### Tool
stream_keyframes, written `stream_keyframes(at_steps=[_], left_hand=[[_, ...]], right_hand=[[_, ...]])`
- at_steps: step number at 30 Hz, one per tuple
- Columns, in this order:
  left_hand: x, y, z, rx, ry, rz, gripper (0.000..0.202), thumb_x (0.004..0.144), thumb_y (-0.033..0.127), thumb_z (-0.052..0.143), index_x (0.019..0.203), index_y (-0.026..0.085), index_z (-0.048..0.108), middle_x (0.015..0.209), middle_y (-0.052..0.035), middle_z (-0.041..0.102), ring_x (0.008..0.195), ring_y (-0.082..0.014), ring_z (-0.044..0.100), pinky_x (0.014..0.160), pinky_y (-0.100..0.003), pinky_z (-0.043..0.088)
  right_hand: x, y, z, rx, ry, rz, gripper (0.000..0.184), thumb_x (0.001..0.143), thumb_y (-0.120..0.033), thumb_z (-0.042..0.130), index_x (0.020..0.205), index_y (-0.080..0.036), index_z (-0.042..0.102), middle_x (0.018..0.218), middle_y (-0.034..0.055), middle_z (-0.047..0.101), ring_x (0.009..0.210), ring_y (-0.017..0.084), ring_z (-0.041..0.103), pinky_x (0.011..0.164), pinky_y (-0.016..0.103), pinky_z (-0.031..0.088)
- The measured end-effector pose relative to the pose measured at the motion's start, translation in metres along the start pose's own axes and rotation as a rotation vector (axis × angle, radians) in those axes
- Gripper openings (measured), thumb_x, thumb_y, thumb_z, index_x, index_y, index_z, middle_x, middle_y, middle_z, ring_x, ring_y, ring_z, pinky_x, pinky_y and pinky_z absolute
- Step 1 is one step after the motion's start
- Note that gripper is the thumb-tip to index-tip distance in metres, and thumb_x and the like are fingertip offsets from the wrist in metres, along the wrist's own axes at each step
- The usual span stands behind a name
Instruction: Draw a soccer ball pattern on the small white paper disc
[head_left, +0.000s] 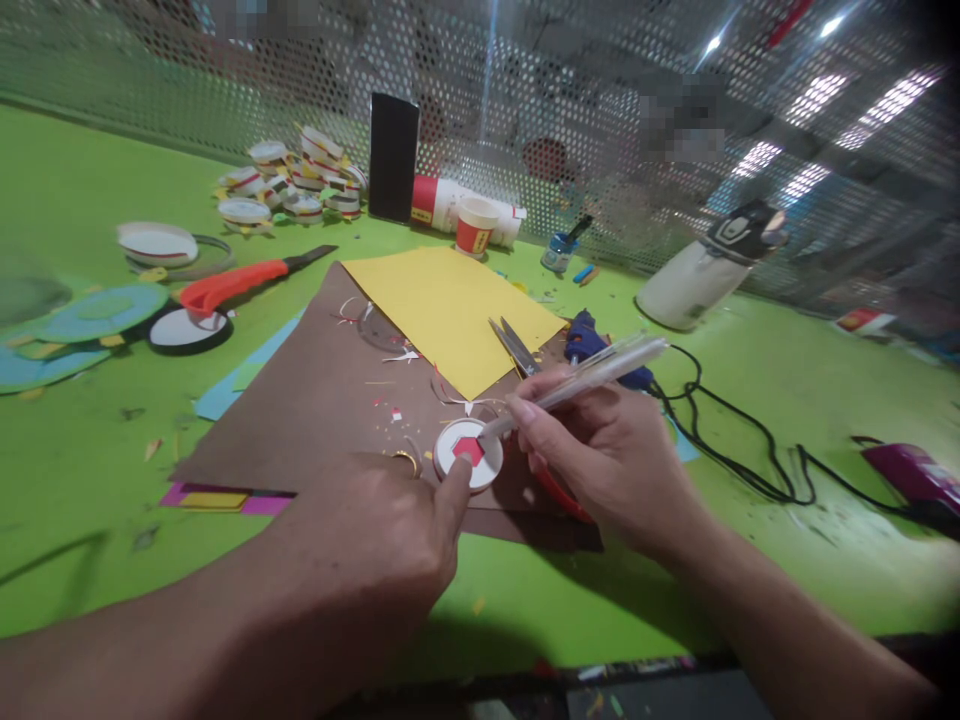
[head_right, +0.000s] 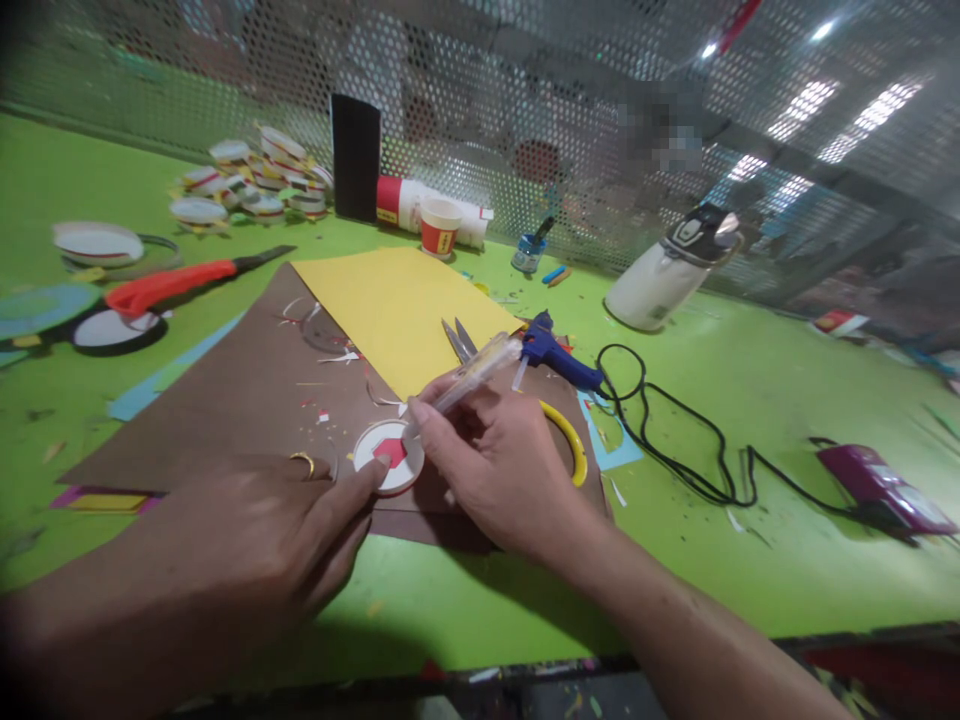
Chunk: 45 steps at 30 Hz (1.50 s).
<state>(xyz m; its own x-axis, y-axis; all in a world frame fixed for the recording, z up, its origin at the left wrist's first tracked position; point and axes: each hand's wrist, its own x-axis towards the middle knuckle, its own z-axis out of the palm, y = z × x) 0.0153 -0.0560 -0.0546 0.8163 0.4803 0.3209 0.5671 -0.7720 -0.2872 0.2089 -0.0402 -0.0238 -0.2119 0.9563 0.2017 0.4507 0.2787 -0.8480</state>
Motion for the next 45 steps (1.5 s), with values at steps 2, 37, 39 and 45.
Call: stream_keyframes(at_steps=[2,37,39,45], left_hand=[[0.0,0.0,-0.001,-0.013,-0.015,0.001,0.025,0.081,0.011,0.049,0.103,0.007,0.062,0.05,-0.0022,0.057,0.037,-0.0225,0.052,0.035,-0.033,0.036],[0.004,0.0,-0.012,0.053,-0.046,0.027,0.042,0.065,0.004,0.052,0.105,0.003,0.066,0.051,-0.0046,0.061,0.037,-0.023,0.054,0.035,-0.032,0.036],[0.003,0.0,-0.012,0.062,-0.036,0.036,0.045,0.064,0.004,0.051,0.106,0.003,0.066,0.051,-0.0047,0.061,0.037,-0.0229,0.053,0.035,-0.032,0.036],[0.001,0.0,-0.011,0.046,-0.059,0.034,0.044,0.064,0.003,0.051,0.106,0.004,0.066,0.049,-0.0037,0.06,0.035,-0.0231,0.052,0.034,-0.033,0.036]], right_hand=[[-0.001,0.0,0.0,-0.008,-0.003,0.002,0.014,0.092,-0.026,0.058,0.082,-0.017,0.061,0.062,-0.0045,0.059,0.049,0.007,0.053,0.049,0.021,0.044],[0.0,-0.005,-0.004,-0.25,-0.004,-0.116,0.022,0.092,-0.021,0.054,0.071,-0.018,0.061,0.066,-0.0013,0.064,0.057,0.01,0.058,0.052,0.02,0.045],[-0.001,-0.006,-0.004,-0.265,0.004,-0.114,0.022,0.091,-0.022,0.054,0.071,-0.018,0.062,0.066,-0.0007,0.065,0.057,0.01,0.058,0.051,0.021,0.045],[-0.001,-0.006,-0.005,-0.3,0.01,-0.107,0.022,0.091,-0.023,0.055,0.071,-0.018,0.063,0.066,0.0,0.065,0.059,0.011,0.059,0.052,0.021,0.046]])
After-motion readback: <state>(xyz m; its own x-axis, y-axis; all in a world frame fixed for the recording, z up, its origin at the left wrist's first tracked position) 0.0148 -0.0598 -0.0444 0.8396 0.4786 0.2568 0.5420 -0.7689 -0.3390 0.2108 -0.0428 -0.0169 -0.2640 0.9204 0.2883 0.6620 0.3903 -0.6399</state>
